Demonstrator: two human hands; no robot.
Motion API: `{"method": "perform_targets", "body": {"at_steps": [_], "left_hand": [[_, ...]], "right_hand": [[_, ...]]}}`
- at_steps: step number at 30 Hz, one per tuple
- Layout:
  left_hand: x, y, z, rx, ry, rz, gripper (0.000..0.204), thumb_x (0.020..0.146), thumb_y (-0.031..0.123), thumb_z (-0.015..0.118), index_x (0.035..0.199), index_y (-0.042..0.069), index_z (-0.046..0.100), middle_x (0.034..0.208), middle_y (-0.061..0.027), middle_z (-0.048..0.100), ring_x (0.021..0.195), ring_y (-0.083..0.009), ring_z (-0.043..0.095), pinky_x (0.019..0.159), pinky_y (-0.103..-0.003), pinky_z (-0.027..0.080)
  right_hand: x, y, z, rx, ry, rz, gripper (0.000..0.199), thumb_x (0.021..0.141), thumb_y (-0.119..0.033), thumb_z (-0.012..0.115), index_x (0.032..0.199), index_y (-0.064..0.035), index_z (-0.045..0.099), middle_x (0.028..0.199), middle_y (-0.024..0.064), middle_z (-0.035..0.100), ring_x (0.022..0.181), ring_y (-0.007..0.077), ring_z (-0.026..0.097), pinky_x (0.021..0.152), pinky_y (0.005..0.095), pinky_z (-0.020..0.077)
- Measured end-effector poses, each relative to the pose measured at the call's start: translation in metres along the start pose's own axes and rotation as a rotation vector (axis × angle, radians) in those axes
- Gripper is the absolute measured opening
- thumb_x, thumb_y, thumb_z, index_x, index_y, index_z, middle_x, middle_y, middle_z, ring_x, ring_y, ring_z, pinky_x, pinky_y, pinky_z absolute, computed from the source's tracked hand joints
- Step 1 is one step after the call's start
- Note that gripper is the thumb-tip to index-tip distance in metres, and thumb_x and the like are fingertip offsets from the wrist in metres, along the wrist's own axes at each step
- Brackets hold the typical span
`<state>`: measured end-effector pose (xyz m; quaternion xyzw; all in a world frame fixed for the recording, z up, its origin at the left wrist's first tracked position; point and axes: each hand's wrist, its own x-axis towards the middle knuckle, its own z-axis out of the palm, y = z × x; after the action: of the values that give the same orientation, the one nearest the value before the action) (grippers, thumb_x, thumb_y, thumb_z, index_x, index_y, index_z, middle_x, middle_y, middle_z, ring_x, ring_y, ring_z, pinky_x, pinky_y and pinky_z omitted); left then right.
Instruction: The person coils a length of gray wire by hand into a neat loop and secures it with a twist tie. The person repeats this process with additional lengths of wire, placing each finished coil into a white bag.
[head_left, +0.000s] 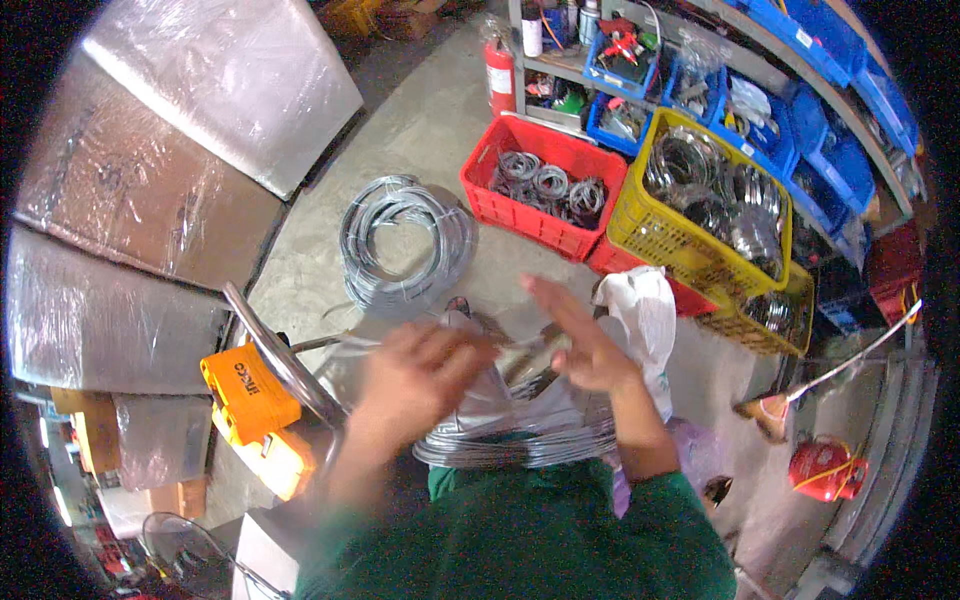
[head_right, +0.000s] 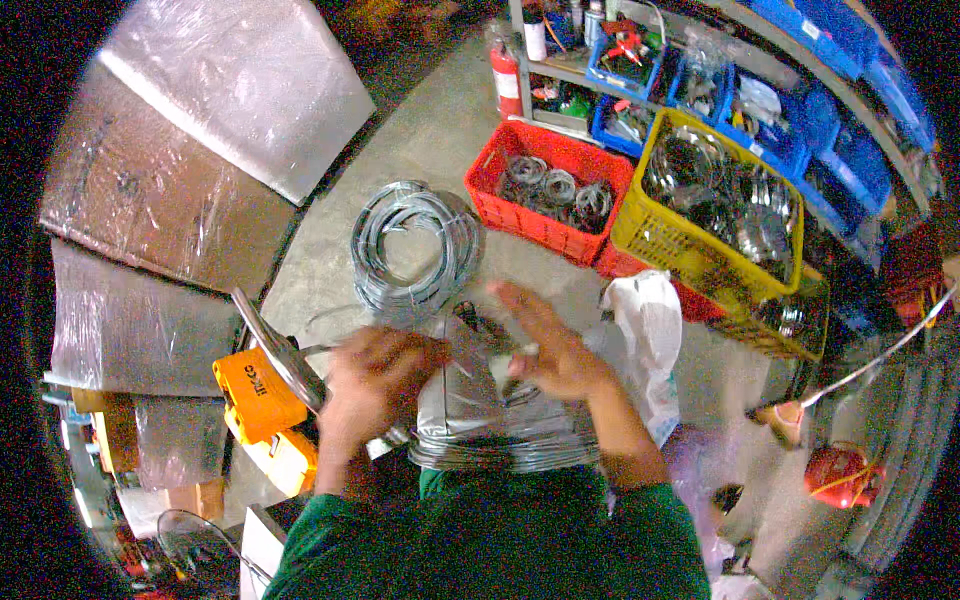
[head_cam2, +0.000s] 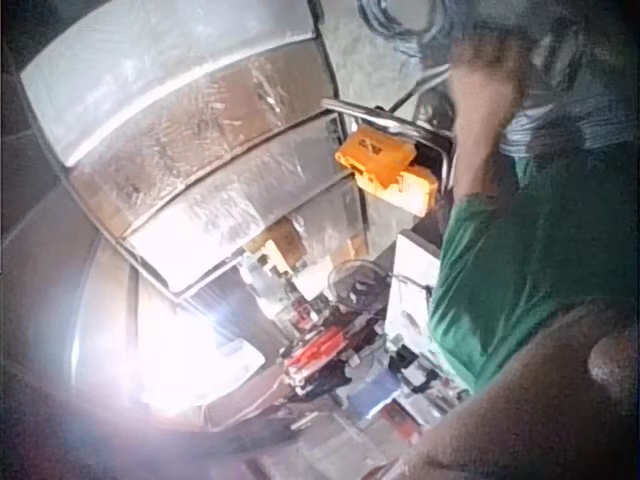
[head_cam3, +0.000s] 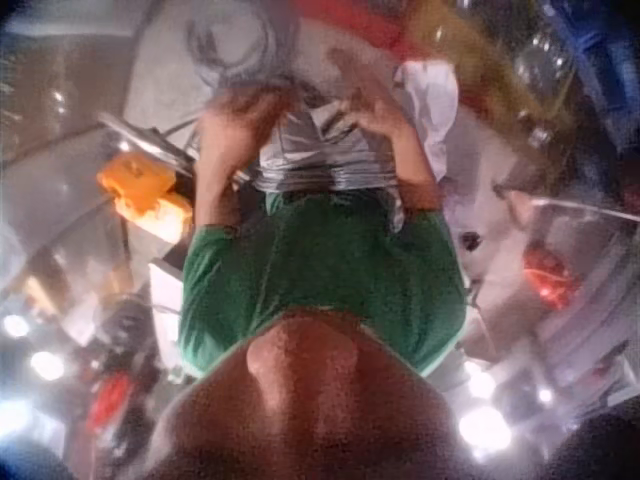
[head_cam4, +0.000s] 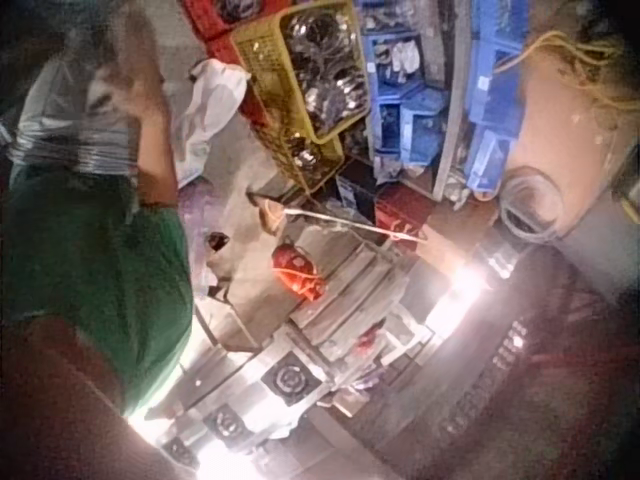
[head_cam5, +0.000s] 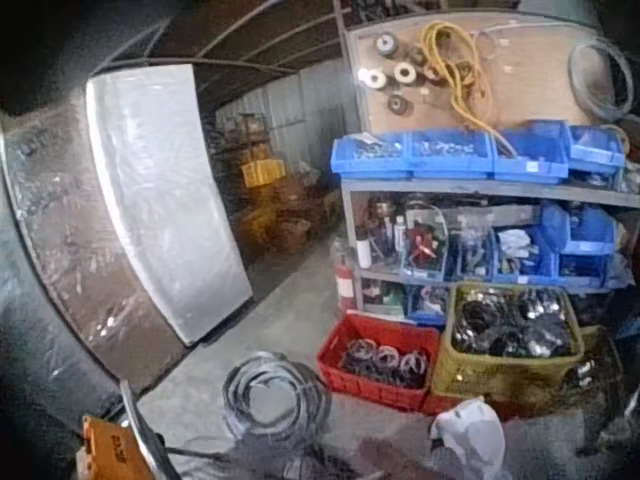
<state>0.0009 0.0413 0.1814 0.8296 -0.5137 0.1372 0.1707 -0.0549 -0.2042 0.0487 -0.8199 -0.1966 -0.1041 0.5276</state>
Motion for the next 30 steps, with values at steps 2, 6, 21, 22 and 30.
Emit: {"method": "perform_targets", "body": {"at_steps": [2, 6, 21, 22, 30], "left_hand": [[0.009, 0.006, 0.033, -0.034, -0.104, 0.042, 0.023, 0.077, 0.025, 0.07, 0.093, 0.01, 0.065, 0.086, -0.0046, 0.066, 0.079, -0.0226, 0.067, 0.075, -0.038, 0.051], [-0.021, -0.024, 0.066, -0.323, -0.144, -0.108, 0.024, 0.09, 0.031, 0.063, 0.098, 0.008, 0.064, 0.088, -0.0101, 0.066, 0.08, -0.032, 0.065, 0.073, -0.044, 0.051], [-0.179, -0.023, 0.057, -0.228, -0.071, -0.633, 0.036, 0.098, 0.041, 0.052, 0.097, 0.007, 0.064, 0.085, -0.0135, 0.063, 0.084, -0.0371, 0.063, 0.071, -0.046, 0.049], [-0.18, -0.017, 0.059, -0.267, -0.038, -0.645, 0.036, 0.098, 0.041, 0.052, 0.096, 0.008, 0.064, 0.085, -0.0129, 0.063, 0.083, -0.0364, 0.063, 0.07, -0.046, 0.049], [-0.11, 0.031, 0.101, -0.045, 0.234, -0.571, 0.024, 0.083, 0.026, 0.061, 0.078, 0.003, 0.058, 0.074, -0.0148, 0.062, 0.071, -0.0357, 0.063, 0.064, -0.047, 0.048]], "right_hand": [[-0.011, -0.035, 0.01, 0.003, 0.051, 0.116, 0.055, 0.089, -0.039, 0.068, 0.13, -0.0053, 0.055, 0.122, 0.0187, 0.061, 0.115, 0.0334, 0.057, 0.099, 0.0406, 0.043], [-0.031, -0.044, 0.018, -0.077, 0.081, 0.462, 0.025, 0.089, -0.026, 0.071, 0.084, -0.0019, 0.068, 0.069, 0.012, 0.064, 0.062, 0.0275, 0.06, 0.061, 0.0364, 0.0465], [-0.012, 0.025, -0.016, -0.097, -0.041, 0.208, 0.047, 0.092, -0.042, 0.064, 0.114, -0.0003, 0.066, 0.105, 0.02, 0.068, 0.091, 0.0284, 0.066, 0.077, 0.0416, 0.0502], [0.0, 0.013, -0.009, -0.078, -0.05, 0.163, 0.047, 0.092, -0.042, 0.064, 0.113, -0.0002, 0.066, 0.105, 0.02, 0.068, 0.09, 0.0288, 0.066, 0.077, 0.0414, 0.0502], [0.021, -0.063, 0.071, 0.094, -0.292, -0.122, 0.043, 0.093, -0.039, 0.063, 0.109, 0.0008, 0.068, 0.102, 0.02, 0.068, 0.087, 0.0321, 0.067, 0.073, 0.0405, 0.0507]]}}
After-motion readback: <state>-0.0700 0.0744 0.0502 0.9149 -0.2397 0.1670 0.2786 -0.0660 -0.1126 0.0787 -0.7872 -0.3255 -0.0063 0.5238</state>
